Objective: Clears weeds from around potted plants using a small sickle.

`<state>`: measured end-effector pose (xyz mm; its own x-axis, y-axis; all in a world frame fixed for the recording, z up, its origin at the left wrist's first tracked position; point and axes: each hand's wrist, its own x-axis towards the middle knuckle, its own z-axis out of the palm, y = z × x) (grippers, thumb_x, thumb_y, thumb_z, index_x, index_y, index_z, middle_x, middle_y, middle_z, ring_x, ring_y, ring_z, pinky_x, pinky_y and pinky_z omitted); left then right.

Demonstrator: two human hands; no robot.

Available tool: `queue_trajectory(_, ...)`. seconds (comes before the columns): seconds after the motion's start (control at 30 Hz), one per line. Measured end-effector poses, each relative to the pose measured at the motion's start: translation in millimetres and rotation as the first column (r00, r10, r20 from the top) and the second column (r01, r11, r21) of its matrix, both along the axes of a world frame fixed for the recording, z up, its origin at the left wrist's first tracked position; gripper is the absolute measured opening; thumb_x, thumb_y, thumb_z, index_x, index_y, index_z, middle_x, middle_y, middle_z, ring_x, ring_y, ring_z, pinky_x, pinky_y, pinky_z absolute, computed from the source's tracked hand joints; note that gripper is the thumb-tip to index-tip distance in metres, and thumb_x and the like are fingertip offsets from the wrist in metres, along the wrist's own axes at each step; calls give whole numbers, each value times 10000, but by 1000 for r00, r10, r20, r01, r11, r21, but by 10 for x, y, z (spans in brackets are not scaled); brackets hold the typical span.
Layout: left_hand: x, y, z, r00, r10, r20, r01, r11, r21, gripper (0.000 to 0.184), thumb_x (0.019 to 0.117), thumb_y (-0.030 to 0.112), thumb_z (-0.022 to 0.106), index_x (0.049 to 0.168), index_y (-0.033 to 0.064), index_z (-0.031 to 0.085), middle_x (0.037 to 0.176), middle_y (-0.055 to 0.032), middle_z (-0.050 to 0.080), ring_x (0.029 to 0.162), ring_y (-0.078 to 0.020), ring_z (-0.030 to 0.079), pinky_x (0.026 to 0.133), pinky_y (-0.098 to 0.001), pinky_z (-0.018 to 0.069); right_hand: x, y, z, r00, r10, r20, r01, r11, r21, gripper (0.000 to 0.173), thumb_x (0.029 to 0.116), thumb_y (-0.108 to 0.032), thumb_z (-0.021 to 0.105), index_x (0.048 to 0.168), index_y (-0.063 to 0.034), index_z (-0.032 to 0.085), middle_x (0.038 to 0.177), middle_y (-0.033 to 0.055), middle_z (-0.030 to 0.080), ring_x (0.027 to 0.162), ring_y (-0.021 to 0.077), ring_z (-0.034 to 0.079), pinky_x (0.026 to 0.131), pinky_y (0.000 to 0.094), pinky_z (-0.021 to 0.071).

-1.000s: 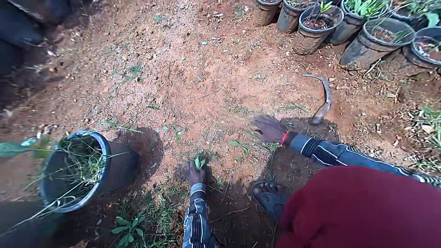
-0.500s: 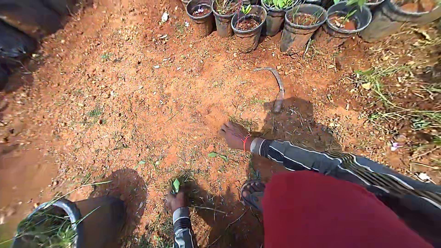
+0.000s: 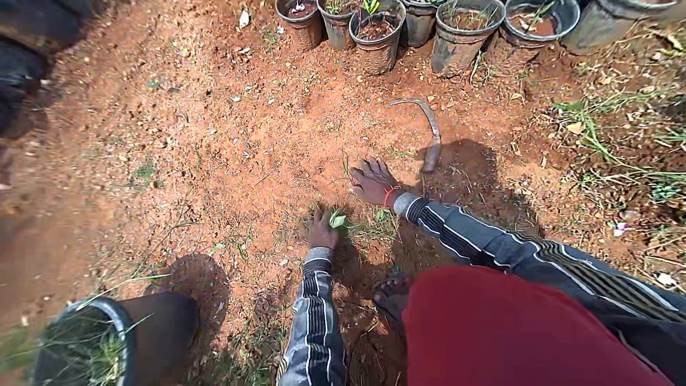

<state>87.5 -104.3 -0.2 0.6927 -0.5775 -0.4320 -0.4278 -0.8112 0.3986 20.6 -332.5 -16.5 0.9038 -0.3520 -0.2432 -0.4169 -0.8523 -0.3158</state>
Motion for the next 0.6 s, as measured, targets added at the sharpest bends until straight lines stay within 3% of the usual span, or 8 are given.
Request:
queue_trajectory(0.13,-372,139,58,972,-229,55,224,972,73,757,839,232,761,1539,261,473,1619,-164,379,1458,-455,369,1123,-732,305,-621,496,-86,976,186,118,-196,977,79,504,1036,-449,527,1391,-105,622,1487,191,525,1440,429,406,1158,618,357)
queue_trajectory(0.23,-734,356,9,949,-304,84,303,953,24,885,724,154,844,1529,221,485,1581,-220,416,1404,-498,425,1032,-754,389,-1127,690,-12,955,258,149,-277,953,122,547,987,-428,625,1405,-77,600,1425,194,572,1376,420,481,1115,587,413)
queue_trajectory(0.33,-932,498,-61,951,-285,118,287,958,0,1015,675,159,880,1574,227,413,1634,-187,349,1409,-489,430,978,-757,435,-1277,733,290,985,155,-71,-140,973,185,908,827,-505,813,1564,-136,432,1570,189,439,1433,440,410,1112,607,409)
queue_trajectory(0.37,-955,497,-62,957,-260,124,263,965,-6,1048,677,191,892,1591,218,379,1651,-181,320,1405,-482,441,970,-735,455,-1222,755,536,977,103,-188,-66,979,195,985,786,-449,865,1583,-118,389,1595,202,396,1450,446,385,1105,609,420)
queue_trajectory(0.43,-963,439,-49,975,-190,113,195,980,-43,1098,683,239,912,1613,188,329,1671,-199,264,1407,-499,431,978,-731,453,-991,840,1068,901,37,-431,69,972,226,1005,843,-275,860,1611,-22,264,1626,260,292,1491,458,310,1162,586,363)
queue_trajectory(0.47,-949,385,-53,982,-155,104,161,985,-57,1118,678,260,915,1618,192,313,1677,-195,249,1424,-499,406,983,-723,457,-912,868,1128,879,17,-476,93,974,206,987,871,-228,835,1616,-5,229,1617,276,289,1488,463,311,1169,579,360)
queue_trajectory(0.53,-900,277,-89,992,-110,69,114,992,-59,1134,680,294,916,1624,207,293,1673,-179,262,1443,-485,381,994,-690,470,-918,876,786,936,29,-351,25,988,150,915,853,-157,828,1583,26,307,1545,315,383,1425,503,383,1120,604,398)
queue_trajectory(0.6,-895,285,-150,998,-54,42,58,992,-111,1086,690,273,915,1608,197,340,1633,-187,346,1446,-492,374,1037,-686,453,-969,922,229,988,99,-120,-82,986,143,827,758,-72,851,1490,18,476,1476,311,471,1368,521,437,1076,639,416)
